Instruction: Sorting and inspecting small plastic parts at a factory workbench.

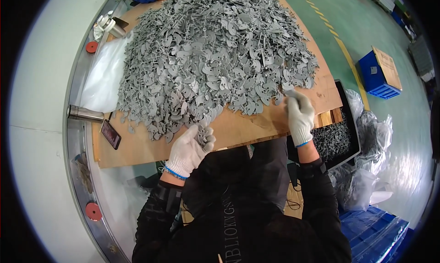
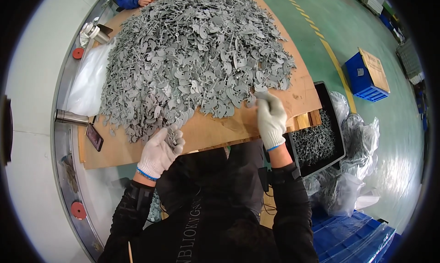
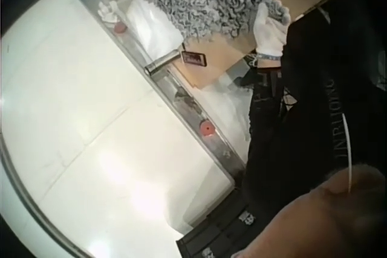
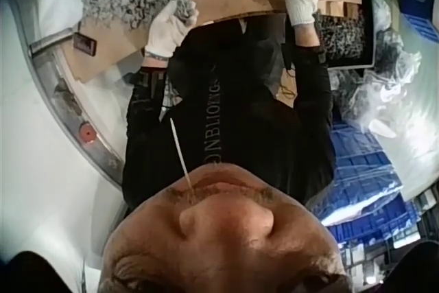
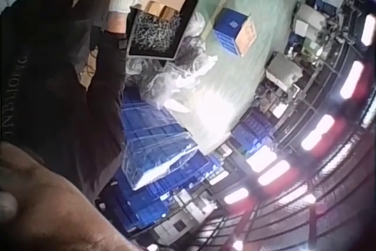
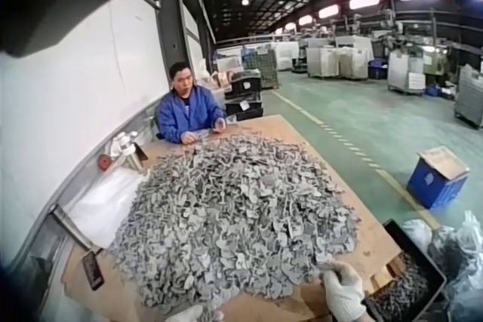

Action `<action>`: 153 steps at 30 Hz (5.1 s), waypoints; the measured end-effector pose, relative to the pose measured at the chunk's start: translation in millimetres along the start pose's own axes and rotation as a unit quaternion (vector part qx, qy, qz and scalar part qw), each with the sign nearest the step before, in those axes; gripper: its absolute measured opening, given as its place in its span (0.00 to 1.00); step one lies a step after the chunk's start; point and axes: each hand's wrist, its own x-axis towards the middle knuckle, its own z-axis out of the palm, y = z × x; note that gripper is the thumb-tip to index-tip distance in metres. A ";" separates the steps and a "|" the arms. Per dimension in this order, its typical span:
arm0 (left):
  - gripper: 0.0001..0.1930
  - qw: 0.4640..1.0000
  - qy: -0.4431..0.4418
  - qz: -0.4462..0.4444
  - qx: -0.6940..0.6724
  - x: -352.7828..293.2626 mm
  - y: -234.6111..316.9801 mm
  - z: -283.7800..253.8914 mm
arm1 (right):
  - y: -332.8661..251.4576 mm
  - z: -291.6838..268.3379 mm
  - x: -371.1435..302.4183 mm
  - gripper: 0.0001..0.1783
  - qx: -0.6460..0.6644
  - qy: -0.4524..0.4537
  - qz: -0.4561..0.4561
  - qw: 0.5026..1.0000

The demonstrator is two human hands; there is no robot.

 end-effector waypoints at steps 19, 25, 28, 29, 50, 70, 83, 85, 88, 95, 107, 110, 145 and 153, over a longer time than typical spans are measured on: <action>0.12 0.999 0.027 0.041 0.010 35.5 -23.8 62.0 | -30.2 37.4 -54.0 0.13 0.134 -0.114 0.209 0.962; 0.13 1.000 0.013 0.022 0.018 40.5 -28.0 73.3 | -17.3 38.1 -77.3 0.07 0.232 -0.151 0.304 0.912; 0.16 0.999 0.017 0.031 0.026 40.4 -27.6 79.1 | -19.6 39.4 -81.4 0.08 0.287 -0.173 0.322 0.885; 0.16 0.999 0.018 0.030 0.026 40.4 -27.4 81.4 | -21.5 40.5 -82.1 0.08 0.287 -0.173 0.323 0.885; 0.51 0.981 -0.159 0.047 -0.095 46.1 -12.9 90.9 | -12.0 45.9 -68.2 0.35 0.519 -0.257 0.370 0.727; 0.46 0.979 -0.171 0.037 -0.105 41.7 -11.2 100.8 | -8.5 49.9 -64.3 0.44 0.537 -0.269 0.377 0.705; 0.46 0.982 -0.169 0.051 -0.066 41.0 -11.8 104.9 | -11.7 50.4 -65.4 0.44 0.557 -0.262 0.383 0.689; 0.46 0.981 -0.177 0.049 -0.065 41.3 -11.8 105.8 | -11.6 49.3 -65.0 0.44 0.557 -0.256 0.388 0.688; 0.46 0.979 -0.185 0.045 -0.070 40.5 -12.9 106.9 | -8.4 47.3 -65.9 0.40 0.585 -0.283 0.373 0.662; 0.44 0.982 -0.170 0.044 -0.063 38.3 -14.9 111.3 | -4.5 48.0 -68.4 0.27 0.544 -0.271 0.363 0.707; 0.33 0.987 -0.150 0.058 -0.024 43.7 -14.5 105.3 | -12.6 45.8 -74.4 0.17 0.500 -0.203 0.362 0.760; 0.30 0.988 -0.137 0.065 -0.018 46.3 -16.1 101.6 | -19.8 44.9 -76.0 0.18 0.495 -0.206 0.359 0.764; 0.26 0.987 -0.149 -0.002 0.057 62.7 -19.9 102.5 | -6.2 25.2 -82.6 0.18 0.391 -0.344 0.296 0.801; 0.24 0.990 -0.128 0.042 0.039 57.2 -11.8 98.4 | -23.7 39.5 -92.5 0.17 0.408 -0.298 0.291 0.812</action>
